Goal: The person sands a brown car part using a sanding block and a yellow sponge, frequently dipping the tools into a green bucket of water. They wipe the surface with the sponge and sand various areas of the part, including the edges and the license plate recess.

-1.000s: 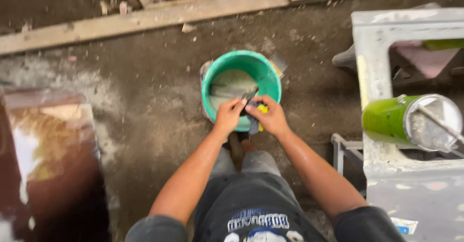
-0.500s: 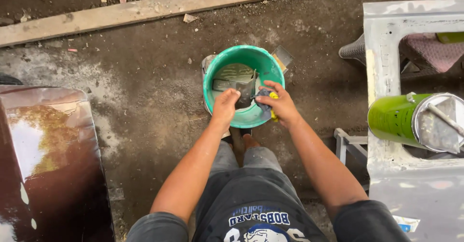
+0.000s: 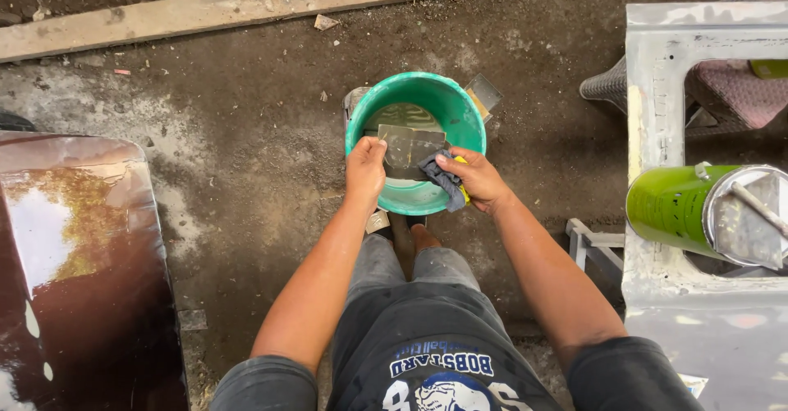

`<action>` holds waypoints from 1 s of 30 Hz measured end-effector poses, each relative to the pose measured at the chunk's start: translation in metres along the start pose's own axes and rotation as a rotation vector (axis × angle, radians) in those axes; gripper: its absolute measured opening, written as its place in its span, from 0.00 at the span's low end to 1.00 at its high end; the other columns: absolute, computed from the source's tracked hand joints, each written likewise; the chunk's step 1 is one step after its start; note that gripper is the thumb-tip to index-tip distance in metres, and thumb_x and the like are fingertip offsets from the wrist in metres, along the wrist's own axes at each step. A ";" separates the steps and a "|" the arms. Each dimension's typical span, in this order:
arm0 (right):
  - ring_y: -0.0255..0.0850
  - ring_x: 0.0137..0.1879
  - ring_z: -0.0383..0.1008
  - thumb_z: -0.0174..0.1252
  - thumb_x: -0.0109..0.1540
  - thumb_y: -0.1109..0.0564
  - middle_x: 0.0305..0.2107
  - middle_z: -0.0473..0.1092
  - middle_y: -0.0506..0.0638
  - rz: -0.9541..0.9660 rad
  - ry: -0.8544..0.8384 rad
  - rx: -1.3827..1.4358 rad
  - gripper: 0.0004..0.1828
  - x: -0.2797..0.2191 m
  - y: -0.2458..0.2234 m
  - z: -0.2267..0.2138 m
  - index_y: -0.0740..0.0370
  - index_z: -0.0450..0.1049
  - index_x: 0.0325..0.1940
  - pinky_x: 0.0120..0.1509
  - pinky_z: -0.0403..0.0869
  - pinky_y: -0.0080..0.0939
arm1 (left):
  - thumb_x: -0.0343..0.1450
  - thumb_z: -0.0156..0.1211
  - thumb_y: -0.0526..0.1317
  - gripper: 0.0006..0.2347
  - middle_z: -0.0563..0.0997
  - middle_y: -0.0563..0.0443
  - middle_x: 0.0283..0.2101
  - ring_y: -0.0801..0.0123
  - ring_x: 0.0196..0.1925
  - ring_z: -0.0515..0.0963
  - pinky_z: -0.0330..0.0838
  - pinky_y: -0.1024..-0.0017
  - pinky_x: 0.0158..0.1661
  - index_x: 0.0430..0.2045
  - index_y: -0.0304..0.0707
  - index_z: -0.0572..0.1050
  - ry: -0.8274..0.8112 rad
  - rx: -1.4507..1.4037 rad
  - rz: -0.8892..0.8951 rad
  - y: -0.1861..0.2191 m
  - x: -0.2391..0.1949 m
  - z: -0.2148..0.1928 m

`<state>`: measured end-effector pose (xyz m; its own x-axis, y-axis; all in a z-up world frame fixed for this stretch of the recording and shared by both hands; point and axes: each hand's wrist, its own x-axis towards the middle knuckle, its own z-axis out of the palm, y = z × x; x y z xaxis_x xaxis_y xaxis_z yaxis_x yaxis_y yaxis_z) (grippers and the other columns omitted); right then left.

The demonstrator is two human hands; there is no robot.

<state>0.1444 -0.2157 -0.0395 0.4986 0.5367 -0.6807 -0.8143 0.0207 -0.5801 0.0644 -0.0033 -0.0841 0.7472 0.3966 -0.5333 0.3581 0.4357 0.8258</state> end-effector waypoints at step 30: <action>0.41 0.42 0.79 0.67 0.59 0.50 0.37 0.78 0.53 -0.145 0.557 -0.476 0.18 0.076 0.063 -0.017 0.62 0.76 0.48 0.47 0.76 0.40 | 0.76 0.54 0.36 0.06 0.69 0.60 0.24 0.82 0.28 0.66 0.63 0.77 0.29 0.29 0.34 0.71 -0.048 0.424 0.287 0.065 -0.008 -0.013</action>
<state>0.1367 -0.1881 -0.1355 0.7712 0.0469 -0.6349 -0.5750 -0.3768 -0.7262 0.0742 0.0317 -0.0286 0.8699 0.4103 -0.2738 0.3232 -0.0547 0.9448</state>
